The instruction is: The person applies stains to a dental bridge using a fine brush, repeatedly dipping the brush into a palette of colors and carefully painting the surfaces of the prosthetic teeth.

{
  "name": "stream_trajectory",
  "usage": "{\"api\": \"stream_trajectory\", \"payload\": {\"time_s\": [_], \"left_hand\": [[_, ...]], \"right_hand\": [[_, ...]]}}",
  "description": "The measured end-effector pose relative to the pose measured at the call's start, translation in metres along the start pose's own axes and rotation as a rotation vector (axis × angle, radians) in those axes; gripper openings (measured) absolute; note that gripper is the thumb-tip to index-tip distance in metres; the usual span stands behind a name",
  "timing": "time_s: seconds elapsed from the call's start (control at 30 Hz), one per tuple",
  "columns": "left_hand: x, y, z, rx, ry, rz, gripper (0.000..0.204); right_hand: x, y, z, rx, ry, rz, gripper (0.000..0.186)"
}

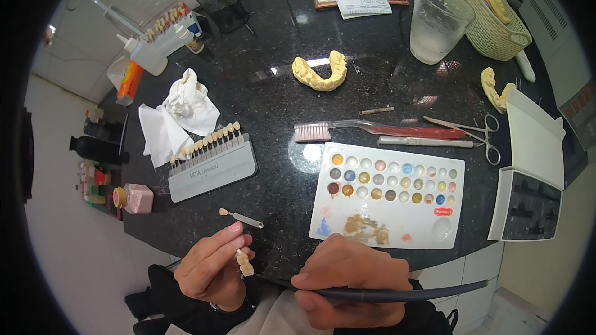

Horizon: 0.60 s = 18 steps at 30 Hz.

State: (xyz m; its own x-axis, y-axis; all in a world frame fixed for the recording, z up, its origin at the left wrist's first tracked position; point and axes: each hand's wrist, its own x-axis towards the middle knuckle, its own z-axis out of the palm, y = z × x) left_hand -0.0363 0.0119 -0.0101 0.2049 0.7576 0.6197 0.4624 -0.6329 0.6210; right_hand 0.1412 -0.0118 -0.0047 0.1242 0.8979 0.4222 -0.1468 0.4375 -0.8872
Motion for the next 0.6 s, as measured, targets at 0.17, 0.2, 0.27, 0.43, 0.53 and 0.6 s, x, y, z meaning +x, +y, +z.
{"api": "stream_trajectory", "payload": {"time_s": [0.17, 0.2, 0.27, 0.43, 0.53, 0.6], "left_hand": [[0.0008, 0.0017, -0.0002, -0.004, -0.008, -0.015, 0.023], [0.0005, 0.0018, -0.0005, -0.006, -0.005, -0.018, 0.023], [-0.0003, 0.0018, -0.0012, -0.009, 0.000, -0.024, 0.024], [0.0023, 0.0029, -0.0009, 0.001, -0.014, -0.017, 0.026], [0.0028, 0.0028, -0.0007, 0.004, -0.011, -0.011, 0.027], [0.0024, 0.0028, -0.0010, 0.008, -0.007, -0.008, 0.027]], "right_hand": [[0.0004, 0.0003, 0.0006, -0.006, 0.002, -0.001, 0.017], [-0.0001, -0.0009, -0.0007, 0.030, -0.014, 0.032, 0.017], [-0.0020, -0.0045, -0.0051, 0.103, -0.047, 0.100, 0.029], [-0.0037, -0.0057, -0.0062, 0.100, -0.023, 0.105, 0.028], [-0.0029, -0.0048, -0.0049, 0.097, -0.020, 0.102, 0.027], [-0.0032, -0.0045, -0.0048, 0.088, -0.019, 0.096, 0.027]]}}
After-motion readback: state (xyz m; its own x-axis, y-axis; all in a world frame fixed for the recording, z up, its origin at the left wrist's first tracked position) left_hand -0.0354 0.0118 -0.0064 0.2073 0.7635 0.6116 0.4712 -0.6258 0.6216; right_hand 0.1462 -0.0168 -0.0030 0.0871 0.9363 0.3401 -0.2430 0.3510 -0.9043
